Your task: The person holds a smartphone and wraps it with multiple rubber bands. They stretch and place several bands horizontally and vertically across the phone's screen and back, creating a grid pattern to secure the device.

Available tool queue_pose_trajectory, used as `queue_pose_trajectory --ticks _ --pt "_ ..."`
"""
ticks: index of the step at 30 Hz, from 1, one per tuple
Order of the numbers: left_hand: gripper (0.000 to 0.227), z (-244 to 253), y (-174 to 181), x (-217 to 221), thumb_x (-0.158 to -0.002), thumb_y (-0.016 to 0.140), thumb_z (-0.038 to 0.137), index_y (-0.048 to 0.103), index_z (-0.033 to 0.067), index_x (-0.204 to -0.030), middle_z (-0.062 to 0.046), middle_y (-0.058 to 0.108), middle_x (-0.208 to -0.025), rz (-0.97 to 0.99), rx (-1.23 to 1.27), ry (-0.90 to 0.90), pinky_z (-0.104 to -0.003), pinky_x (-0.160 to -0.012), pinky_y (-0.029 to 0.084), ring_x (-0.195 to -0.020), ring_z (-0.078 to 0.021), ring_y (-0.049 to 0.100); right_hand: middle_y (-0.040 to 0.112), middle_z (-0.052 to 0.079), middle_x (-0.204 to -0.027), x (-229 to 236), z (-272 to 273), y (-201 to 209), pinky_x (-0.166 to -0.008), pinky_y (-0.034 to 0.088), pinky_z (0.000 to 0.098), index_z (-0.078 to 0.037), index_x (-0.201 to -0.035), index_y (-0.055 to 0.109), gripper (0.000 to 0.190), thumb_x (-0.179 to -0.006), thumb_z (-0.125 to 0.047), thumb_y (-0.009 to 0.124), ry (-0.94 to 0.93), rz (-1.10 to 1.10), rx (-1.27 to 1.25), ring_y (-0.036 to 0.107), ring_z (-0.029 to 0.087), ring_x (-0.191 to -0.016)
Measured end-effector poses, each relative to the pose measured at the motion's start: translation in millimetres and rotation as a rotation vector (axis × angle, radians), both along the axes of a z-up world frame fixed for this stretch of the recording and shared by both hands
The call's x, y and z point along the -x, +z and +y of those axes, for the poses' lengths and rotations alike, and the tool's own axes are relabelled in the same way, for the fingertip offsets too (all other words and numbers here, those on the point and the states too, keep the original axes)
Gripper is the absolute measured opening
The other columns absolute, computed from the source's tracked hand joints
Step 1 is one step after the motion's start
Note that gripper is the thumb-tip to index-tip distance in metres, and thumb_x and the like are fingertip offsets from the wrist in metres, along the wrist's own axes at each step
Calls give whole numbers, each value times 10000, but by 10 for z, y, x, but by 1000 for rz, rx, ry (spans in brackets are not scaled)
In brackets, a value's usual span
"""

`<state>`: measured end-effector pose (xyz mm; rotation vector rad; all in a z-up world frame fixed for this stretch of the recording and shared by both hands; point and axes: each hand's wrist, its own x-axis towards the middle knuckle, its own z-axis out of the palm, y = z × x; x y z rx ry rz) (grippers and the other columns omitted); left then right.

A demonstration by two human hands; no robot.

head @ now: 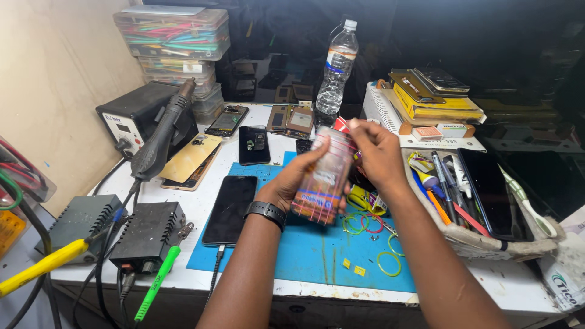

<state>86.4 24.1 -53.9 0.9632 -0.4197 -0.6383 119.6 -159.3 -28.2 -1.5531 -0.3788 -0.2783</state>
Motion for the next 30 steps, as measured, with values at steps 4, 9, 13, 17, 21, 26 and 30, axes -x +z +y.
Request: queue_pose_trajectory --ticks 4,9,13,17,21,26,30 --pt "775 66 -1 -61 -948 464 738 590 -2 -1140 -209 683 -863 -153 386 472 -516 -627 615 -722 -397 708 731 38 -940 119 -53 78 -582 473 243 -20 -1117 711 274 -1077 -255 575 -408 -452 144 600 71 -691" --pt "750 353 15 -76 -931 445 734 541 3 -1071 -208 632 -890 18 815 1090 -549 -766 620 -796 -393 684 723 75 -1045 169 -54 101 -701 543 280 -19 -1063 676 250 -1126 -224 549 -485 -697 160 703 128 -843" --pt "724 484 -33 -77 -913 413 699 545 7 -1079 -203 622 -909 92 891 1239 -517 -771 641 -793 -372 707 727 98 -872 151 62 20 -770 530 396 -62 -1023 748 257 -1008 -294 638 -405 -409 484 670 244 -839" --pt "685 503 -44 -91 -914 404 673 533 14 -1047 -200 608 -890 84 877 1278 -496 -752 649 -778 -355 700 744 111 -943 166 165 -126 -891 495 457 -91 -1021 777 307 -845 -338 734 -216 -342 880 618 311 -997" --pt "694 491 -45 -77 -911 409 684 536 15 -1043 -192 599 -890 101 901 1243 -508 -746 627 -764 -347 685 698 148 -1018 139 242 -239 -920 477 464 -121 -1074 770 362 -807 -367 769 -229 -293 1059 580 340 -1043" --pt "583 374 -21 -80 -956 466 610 509 38 -1055 -126 573 -931 114 892 1207 -555 -772 609 -818 -302 660 705 130 -1047 73 368 -316 -944 483 449 -117 -1102 770 309 -883 -328 716 -215 -379 1197 583 331 -1046" --pt "551 365 -3 -107 -943 440 583 513 54 -1081 -100 566 -963 128 863 1236 -561 -771 614 -840 -280 649 755 80 -1014 64 378 -342 -949 481 433 -131 -1107 786 292 -869 -260 675 -4 -448 979 605 304 -1024"
